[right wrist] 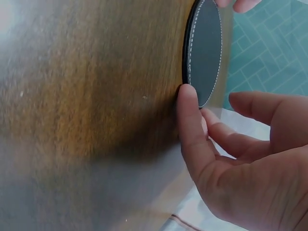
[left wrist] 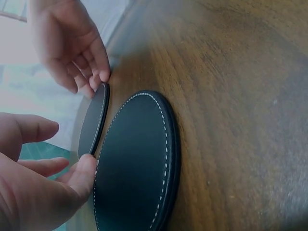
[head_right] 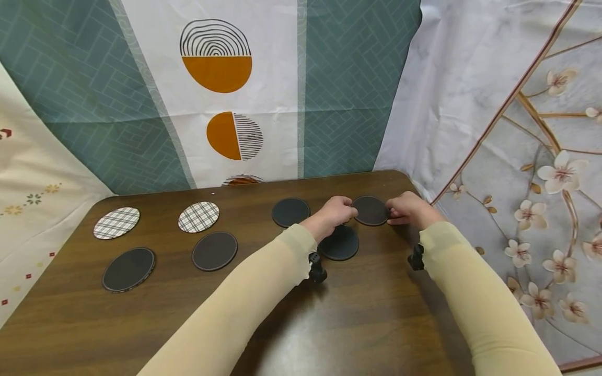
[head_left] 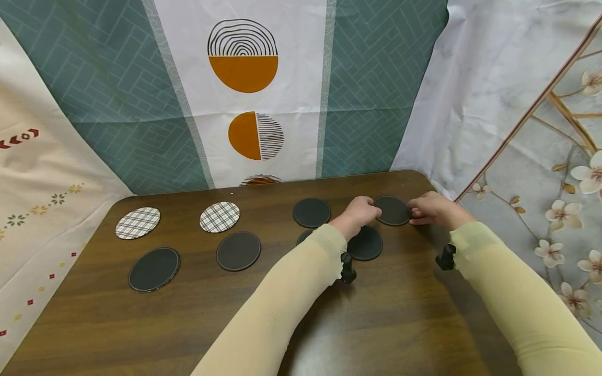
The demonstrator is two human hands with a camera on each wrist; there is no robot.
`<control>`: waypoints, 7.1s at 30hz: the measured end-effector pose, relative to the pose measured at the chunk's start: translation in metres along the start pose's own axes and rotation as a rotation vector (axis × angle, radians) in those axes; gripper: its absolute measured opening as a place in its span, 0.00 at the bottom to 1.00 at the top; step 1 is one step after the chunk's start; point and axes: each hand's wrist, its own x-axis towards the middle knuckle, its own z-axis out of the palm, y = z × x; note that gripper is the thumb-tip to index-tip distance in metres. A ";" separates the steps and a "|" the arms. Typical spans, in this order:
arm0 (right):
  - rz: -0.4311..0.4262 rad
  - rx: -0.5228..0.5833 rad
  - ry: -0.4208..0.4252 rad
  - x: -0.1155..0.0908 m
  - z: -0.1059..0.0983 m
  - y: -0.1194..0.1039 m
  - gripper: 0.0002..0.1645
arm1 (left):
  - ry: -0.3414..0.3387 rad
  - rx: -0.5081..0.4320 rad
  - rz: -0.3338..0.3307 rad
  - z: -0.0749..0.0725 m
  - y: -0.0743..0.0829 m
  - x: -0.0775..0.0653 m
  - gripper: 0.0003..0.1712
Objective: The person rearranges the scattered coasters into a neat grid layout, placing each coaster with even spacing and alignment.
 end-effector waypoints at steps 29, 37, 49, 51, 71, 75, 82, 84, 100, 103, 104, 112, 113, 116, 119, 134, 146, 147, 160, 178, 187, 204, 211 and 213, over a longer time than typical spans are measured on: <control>-0.050 0.164 -0.018 -0.008 0.036 -0.026 0.41 | 0.107 -0.141 0.052 -0.045 -0.003 -0.018 0.30; -0.080 0.214 -0.058 -0.005 0.058 -0.036 0.37 | 0.113 -0.145 0.038 -0.070 -0.014 -0.028 0.30; -0.097 0.198 -0.069 0.001 0.077 -0.039 0.36 | 0.088 -0.224 0.031 -0.089 -0.028 -0.037 0.31; -0.095 0.185 -0.063 0.003 0.078 -0.038 0.36 | 0.082 -0.240 0.020 -0.090 -0.029 -0.037 0.31; -0.110 0.017 -0.024 0.016 0.088 -0.037 0.32 | 0.026 -0.306 -0.056 -0.092 -0.034 -0.028 0.31; -0.113 -0.035 -0.021 0.017 0.089 -0.038 0.30 | 0.013 -0.286 -0.051 -0.092 -0.034 -0.028 0.32; -0.122 -0.131 -0.010 0.021 0.093 -0.042 0.26 | 0.034 -0.204 -0.007 -0.099 -0.031 -0.033 0.32; -0.117 -0.148 -0.014 0.022 0.094 -0.043 0.28 | 0.047 -0.182 -0.001 -0.103 -0.031 -0.035 0.31; -0.104 -0.182 -0.019 0.024 0.101 -0.047 0.32 | 0.075 -0.164 0.014 -0.125 -0.039 -0.046 0.32; -0.106 -0.177 -0.019 0.024 0.102 -0.047 0.31 | 0.075 -0.160 0.010 -0.128 -0.041 -0.047 0.32; -0.106 -0.177 -0.019 0.024 0.102 -0.047 0.31 | 0.074 -0.161 0.009 -0.129 -0.041 -0.048 0.32; -0.106 -0.182 -0.018 0.024 0.103 -0.048 0.30 | 0.090 -0.149 0.016 -0.141 -0.045 -0.055 0.32; -0.111 -0.178 -0.019 0.024 0.103 -0.047 0.29 | 0.093 -0.151 0.016 -0.143 -0.045 -0.057 0.32; -0.133 -0.180 -0.022 0.020 0.103 -0.046 0.28 | 0.100 -0.152 0.015 -0.149 -0.046 -0.063 0.31; -0.151 -0.188 -0.018 0.015 0.102 -0.045 0.30 | 0.093 -0.158 0.021 -0.156 -0.048 -0.069 0.31; -0.213 -0.268 0.005 -0.002 0.116 -0.056 0.36 | 0.105 -0.080 0.043 -0.198 -0.065 -0.112 0.32; -0.279 -0.285 -0.092 -0.013 0.154 -0.071 0.34 | 0.139 -0.006 0.029 -0.224 -0.079 -0.144 0.32; -0.282 -0.286 -0.096 -0.013 0.158 -0.072 0.34 | 0.141 -0.004 0.027 -0.227 -0.080 -0.146 0.32; -0.313 -0.284 -0.219 -0.012 0.217 -0.082 0.33 | 0.187 0.125 0.007 -0.255 -0.099 -0.177 0.31; -0.388 -0.242 -0.317 -0.017 0.294 -0.088 0.29 | 0.247 0.299 -0.022 -0.279 -0.127 -0.204 0.31; -0.361 -0.234 -0.334 -0.014 0.320 -0.091 0.29 | 0.262 0.361 -0.082 -0.288 -0.137 -0.213 0.31; -0.293 -0.224 -0.353 -0.016 0.338 -0.097 0.27 | 0.231 0.442 -0.115 -0.292 -0.140 -0.216 0.29; -0.263 -0.202 -0.370 -0.014 0.341 -0.098 0.26 | 0.202 0.426 -0.146 -0.291 -0.143 -0.213 0.31; -0.256 -0.194 -0.371 -0.013 0.342 -0.098 0.25 | 0.202 0.424 -0.148 -0.291 -0.144 -0.212 0.31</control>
